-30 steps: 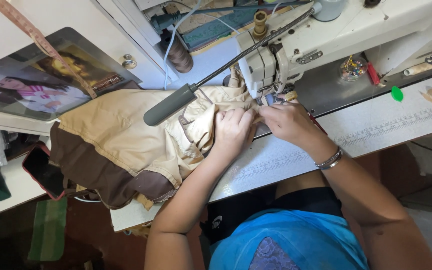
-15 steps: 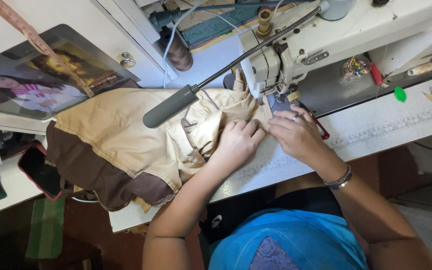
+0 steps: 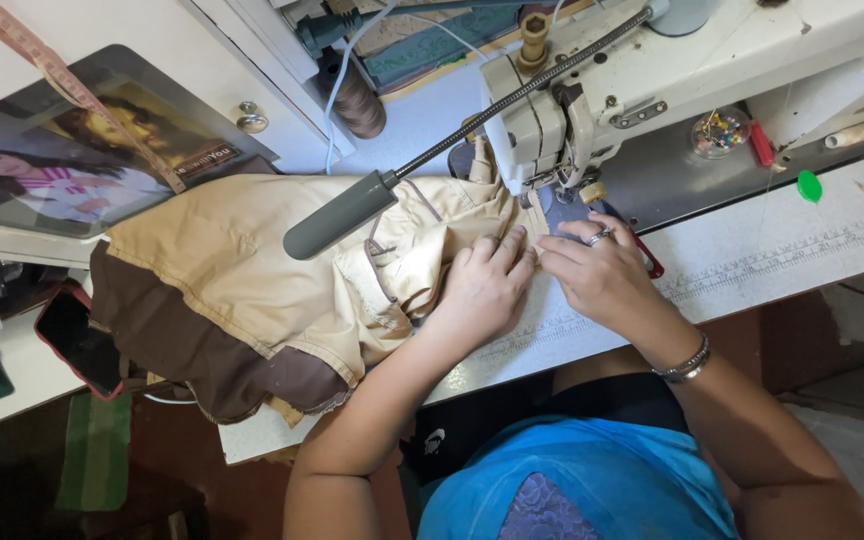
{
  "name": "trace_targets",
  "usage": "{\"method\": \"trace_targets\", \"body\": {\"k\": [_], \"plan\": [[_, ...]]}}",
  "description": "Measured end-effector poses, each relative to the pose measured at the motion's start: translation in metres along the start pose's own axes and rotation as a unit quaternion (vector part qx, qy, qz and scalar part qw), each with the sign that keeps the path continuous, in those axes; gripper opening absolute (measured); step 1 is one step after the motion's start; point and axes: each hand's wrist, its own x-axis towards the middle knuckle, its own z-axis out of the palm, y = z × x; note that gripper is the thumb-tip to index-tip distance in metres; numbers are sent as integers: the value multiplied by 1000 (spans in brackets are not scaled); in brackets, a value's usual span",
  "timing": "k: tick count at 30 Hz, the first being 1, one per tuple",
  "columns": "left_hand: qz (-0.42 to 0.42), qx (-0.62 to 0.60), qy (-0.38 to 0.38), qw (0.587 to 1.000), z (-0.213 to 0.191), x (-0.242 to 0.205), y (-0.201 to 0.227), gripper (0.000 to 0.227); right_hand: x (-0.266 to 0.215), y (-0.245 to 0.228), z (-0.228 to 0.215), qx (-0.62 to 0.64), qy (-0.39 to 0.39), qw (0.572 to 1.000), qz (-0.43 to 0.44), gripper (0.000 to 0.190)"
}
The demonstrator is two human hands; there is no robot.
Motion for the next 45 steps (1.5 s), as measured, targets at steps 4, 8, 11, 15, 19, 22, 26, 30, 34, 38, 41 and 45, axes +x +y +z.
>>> {"method": "trace_targets", "body": {"k": [4, 8, 11, 15, 19, 22, 26, 30, 34, 38, 41, 45], "plan": [[-22, -3, -13, 1000, 9, -4, -2, 45, 3, -2, -10, -9, -10, 1000, -1, 21], [-31, -5, -21, 999, 5, -2, 1, 46, 0, -2, -8, -7, -10, 1000, 7, 28], [-37, -7, -26, 999, 0, 1, 5, 51, -2, -2, -7, -7, -11, 1000, 10, 28], [-56, -13, -53, 997, 0, 0, 7, 58, -1, -1, -8, -12, -8, 1000, 14, 26], [-68, -14, -76, 995, 4, 2, 7, 61, 0, 5, -2, -3, -18, 1000, 25, 24], [-81, -20, -79, 993, 11, 4, 4, 64, 3, 11, 2, -13, -24, 999, 28, 23], [-97, -16, -84, 992, 20, 5, 1, 66, 10, 13, 3, -15, -28, 999, 32, 23], [-106, -10, -88, 990, 26, 7, -4, 66, 12, 18, 8, -15, -66, 997, 44, 26], [-108, -6, -85, 990, 27, 10, -7, 64, 12, 24, 11, -6, -81, 995, 48, 28], [-99, -10, -66, 993, 25, 9, -8, 62, 10, 25, 11, -6, -86, 995, 46, 28], [-82, -7, -55, 995, 30, 5, -10, 59, 8, 26, 13, -11, -81, 996, 39, 28], [-82, 4, -36, 996, 33, 2, -8, 58, 5, 27, 16, -21, -78, 996, 37, 29]]}}
